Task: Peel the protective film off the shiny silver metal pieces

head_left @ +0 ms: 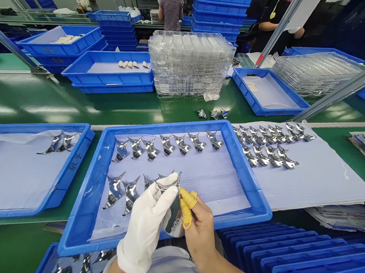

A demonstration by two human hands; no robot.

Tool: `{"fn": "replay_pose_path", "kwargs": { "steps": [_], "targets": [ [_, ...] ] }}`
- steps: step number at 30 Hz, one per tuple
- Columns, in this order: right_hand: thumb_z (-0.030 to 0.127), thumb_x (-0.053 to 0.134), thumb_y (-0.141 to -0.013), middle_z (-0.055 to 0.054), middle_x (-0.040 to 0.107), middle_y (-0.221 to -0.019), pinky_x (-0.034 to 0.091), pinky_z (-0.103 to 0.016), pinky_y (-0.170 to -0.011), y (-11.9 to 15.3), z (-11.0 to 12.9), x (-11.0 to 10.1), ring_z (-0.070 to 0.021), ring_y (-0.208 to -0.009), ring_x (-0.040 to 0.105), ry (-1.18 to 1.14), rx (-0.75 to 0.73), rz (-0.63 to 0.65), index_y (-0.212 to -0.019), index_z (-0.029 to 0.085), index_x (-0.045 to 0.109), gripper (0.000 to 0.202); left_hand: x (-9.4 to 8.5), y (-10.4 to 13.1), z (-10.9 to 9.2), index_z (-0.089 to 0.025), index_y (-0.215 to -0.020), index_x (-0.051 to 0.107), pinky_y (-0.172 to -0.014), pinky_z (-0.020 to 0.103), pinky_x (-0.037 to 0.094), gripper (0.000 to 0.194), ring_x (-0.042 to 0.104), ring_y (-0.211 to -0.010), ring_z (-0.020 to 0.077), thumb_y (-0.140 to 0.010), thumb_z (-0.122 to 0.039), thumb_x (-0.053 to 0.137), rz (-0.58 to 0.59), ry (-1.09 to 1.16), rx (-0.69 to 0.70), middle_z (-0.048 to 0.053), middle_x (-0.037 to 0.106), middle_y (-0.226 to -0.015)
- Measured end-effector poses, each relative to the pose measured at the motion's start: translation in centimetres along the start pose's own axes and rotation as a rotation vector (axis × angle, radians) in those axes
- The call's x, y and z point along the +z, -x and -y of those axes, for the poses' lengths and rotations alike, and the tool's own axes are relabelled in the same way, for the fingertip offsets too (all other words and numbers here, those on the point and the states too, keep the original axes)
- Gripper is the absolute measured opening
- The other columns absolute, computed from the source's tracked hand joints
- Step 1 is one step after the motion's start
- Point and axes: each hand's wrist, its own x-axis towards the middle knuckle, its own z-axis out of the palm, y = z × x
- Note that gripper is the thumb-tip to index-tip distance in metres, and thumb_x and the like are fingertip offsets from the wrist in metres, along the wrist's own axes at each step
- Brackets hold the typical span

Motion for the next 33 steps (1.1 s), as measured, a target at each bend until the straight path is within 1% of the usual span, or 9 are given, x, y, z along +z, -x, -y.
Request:
{"fn": "replay_pose_path", "kwargs": {
  "steps": [3, 6, 9, 14, 17, 20, 27, 30, 33],
  "targets": [
    [0.008, 0.053, -0.092, 0.001, 0.053, -0.069, 0.039, -0.025, -0.054, -0.1, 0.0, -0.1, -0.0148, -0.06, 0.043, -0.02, 0.013, -0.002, -0.103, 0.023, 0.081, 0.033, 0.1, 0.1, -0.1, -0.023, -0.125, 0.075, -0.089, 0.024, 0.059, 0.049, 0.071, -0.11, 0.0217, -0.081, -0.043, 0.083, -0.004, 0.02, -0.014, 0.006, 0.074, -0.131],
    [0.011, 0.053, -0.095, 0.002, 0.053, -0.069, 0.04, -0.025, -0.057, -0.2, -0.1, -0.3, -0.0148, -0.062, 0.044, -0.067, -0.002, 0.065, -0.104, 0.024, 0.08, 0.032, -0.2, 0.2, 0.0, -0.025, -0.129, 0.072, -0.087, 0.021, 0.059, 0.053, 0.071, -0.11, 0.0204, -0.081, -0.044, 0.084, -0.001, 0.033, -0.055, 0.005, 0.074, -0.13],
    [0.014, 0.053, -0.098, 0.002, 0.052, -0.07, 0.04, -0.026, -0.058, -0.4, -0.2, -0.6, -0.0151, -0.062, 0.044, -0.075, -0.039, 0.121, -0.106, 0.024, 0.079, 0.028, -0.5, 0.2, -0.1, -0.026, -0.129, 0.072, -0.089, 0.021, 0.058, 0.053, 0.07, -0.11, 0.0194, -0.081, -0.044, 0.083, -0.013, -0.002, -0.019, 0.004, 0.072, -0.133],
    [0.018, 0.049, -0.102, -0.001, 0.052, -0.068, 0.04, -0.03, -0.056, -0.6, -0.3, -1.2, -0.0175, -0.063, 0.044, 0.038, -0.144, 0.167, -0.096, 0.021, 0.078, 0.03, -0.6, 0.3, -0.6, -0.026, -0.127, 0.073, -0.088, 0.024, 0.059, 0.052, 0.072, -0.105, 0.0202, -0.081, -0.047, 0.083, -0.035, -0.059, 0.015, 0.005, 0.073, -0.132],
    [0.017, 0.047, -0.102, -0.002, 0.054, -0.067, 0.041, -0.031, -0.056, -0.7, -0.2, -1.3, -0.0187, -0.064, 0.046, 0.093, -0.192, 0.166, -0.097, 0.021, 0.078, 0.031, -0.5, 0.3, -0.7, -0.025, -0.126, 0.074, -0.09, 0.026, 0.06, 0.054, 0.072, -0.108, 0.0227, -0.079, -0.049, 0.083, -0.042, -0.078, 0.014, 0.006, 0.073, -0.132],
    [0.015, 0.046, -0.102, -0.002, 0.056, -0.067, 0.041, -0.031, -0.056, -0.9, -0.2, -1.3, -0.0189, -0.064, 0.047, 0.109, -0.217, 0.155, -0.098, 0.021, 0.078, 0.032, -0.5, 0.4, -0.7, -0.026, -0.125, 0.074, -0.093, 0.026, 0.059, 0.052, 0.071, -0.111, 0.0223, -0.079, -0.049, 0.083, -0.038, -0.084, 0.02, 0.005, 0.073, -0.133],
    [0.008, 0.048, -0.097, -0.001, 0.054, -0.067, 0.039, -0.029, -0.056, -1.1, 0.1, -1.1, -0.0177, -0.062, 0.046, 0.081, -0.194, 0.13, -0.09, 0.022, 0.076, 0.032, -0.3, 0.5, -0.7, -0.025, -0.124, 0.075, -0.095, 0.026, 0.058, 0.053, 0.071, -0.112, 0.022, -0.079, -0.051, 0.083, -0.061, -0.1, 0.026, 0.005, 0.074, -0.131],
    [0.005, 0.049, -0.093, 0.001, 0.051, -0.066, 0.038, -0.028, -0.057, -0.9, 0.1, -0.9, -0.0169, -0.063, 0.044, 0.058, -0.153, 0.105, -0.082, 0.021, 0.073, 0.032, -0.2, 0.6, -0.4, -0.026, -0.126, 0.074, -0.096, 0.027, 0.058, 0.053, 0.071, -0.112, 0.0223, -0.08, -0.05, 0.083, -0.068, -0.087, 0.039, 0.005, 0.073, -0.132],
    [0.004, 0.049, -0.092, 0.001, 0.049, -0.067, 0.038, -0.027, -0.055, -0.6, 0.1, -0.6, -0.0159, -0.062, 0.043, 0.028, -0.085, 0.083, -0.085, 0.021, 0.074, 0.032, 0.0, 0.6, -0.2, -0.027, -0.126, 0.075, -0.096, 0.026, 0.058, 0.052, 0.071, -0.114, 0.0224, -0.08, -0.05, 0.083, -0.065, -0.07, 0.039, 0.004, 0.073, -0.133]
  ]
}}
